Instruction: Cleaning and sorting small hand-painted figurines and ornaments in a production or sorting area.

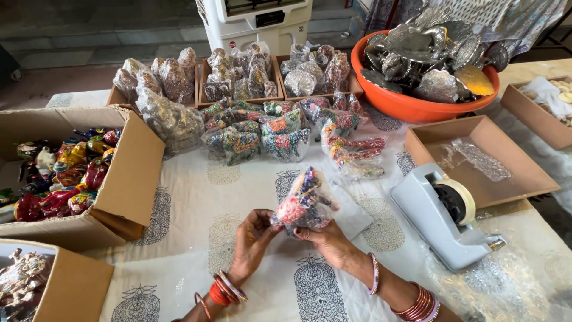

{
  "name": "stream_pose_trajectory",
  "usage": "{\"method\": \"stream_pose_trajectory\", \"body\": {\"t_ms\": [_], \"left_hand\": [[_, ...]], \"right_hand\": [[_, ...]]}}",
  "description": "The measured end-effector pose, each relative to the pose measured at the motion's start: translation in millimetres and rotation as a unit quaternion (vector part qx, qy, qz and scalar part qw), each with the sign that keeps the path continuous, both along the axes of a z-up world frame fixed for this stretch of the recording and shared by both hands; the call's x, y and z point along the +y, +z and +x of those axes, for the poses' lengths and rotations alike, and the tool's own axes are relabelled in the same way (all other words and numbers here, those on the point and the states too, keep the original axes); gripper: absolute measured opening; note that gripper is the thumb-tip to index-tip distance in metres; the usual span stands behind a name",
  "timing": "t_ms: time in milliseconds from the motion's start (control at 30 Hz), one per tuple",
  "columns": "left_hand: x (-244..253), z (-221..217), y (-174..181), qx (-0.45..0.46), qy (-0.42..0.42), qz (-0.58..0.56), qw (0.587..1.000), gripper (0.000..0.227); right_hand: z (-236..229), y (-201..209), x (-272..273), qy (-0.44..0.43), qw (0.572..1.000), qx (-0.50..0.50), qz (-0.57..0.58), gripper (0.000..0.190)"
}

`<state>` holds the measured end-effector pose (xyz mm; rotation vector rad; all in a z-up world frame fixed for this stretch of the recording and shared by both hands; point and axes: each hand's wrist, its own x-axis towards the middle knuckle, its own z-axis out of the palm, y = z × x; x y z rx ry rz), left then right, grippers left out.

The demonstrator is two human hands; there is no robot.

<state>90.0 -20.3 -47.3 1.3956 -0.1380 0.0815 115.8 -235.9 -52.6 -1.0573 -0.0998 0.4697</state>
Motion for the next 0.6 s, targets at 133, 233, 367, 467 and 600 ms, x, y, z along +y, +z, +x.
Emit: {"method": "stream_pose_trajectory", "body": {"t_ms": [133,233,367,467,600], "left_hand": [[21,15,4,0.007,0.000,-0.033,0.999,0.028],[38,19,25,0.017,0.051,0.062,0.997,0.027],[58,23,37,-0.036,0.068,0.206,0.975,0.026],[69,31,27,-0.038,0.080,0.231,0.969,0.031],[76,41,15,0.026,0.064,0.093,0.993,0.040]], "right_hand": [[11,-6,-6,0.072,0.996,-0.017,-0.043,0.070],[19,-18,-11,0.115,0.993,-0.027,0.027,0.063],[10,34,-2,0.016,0.999,0.019,-0.041,0.074],[9,33,-5,-0.025,0.997,-0.017,-0.070,0.072],[8,31,-5,-0.037,0.995,-0.047,-0.080,0.067]]}}
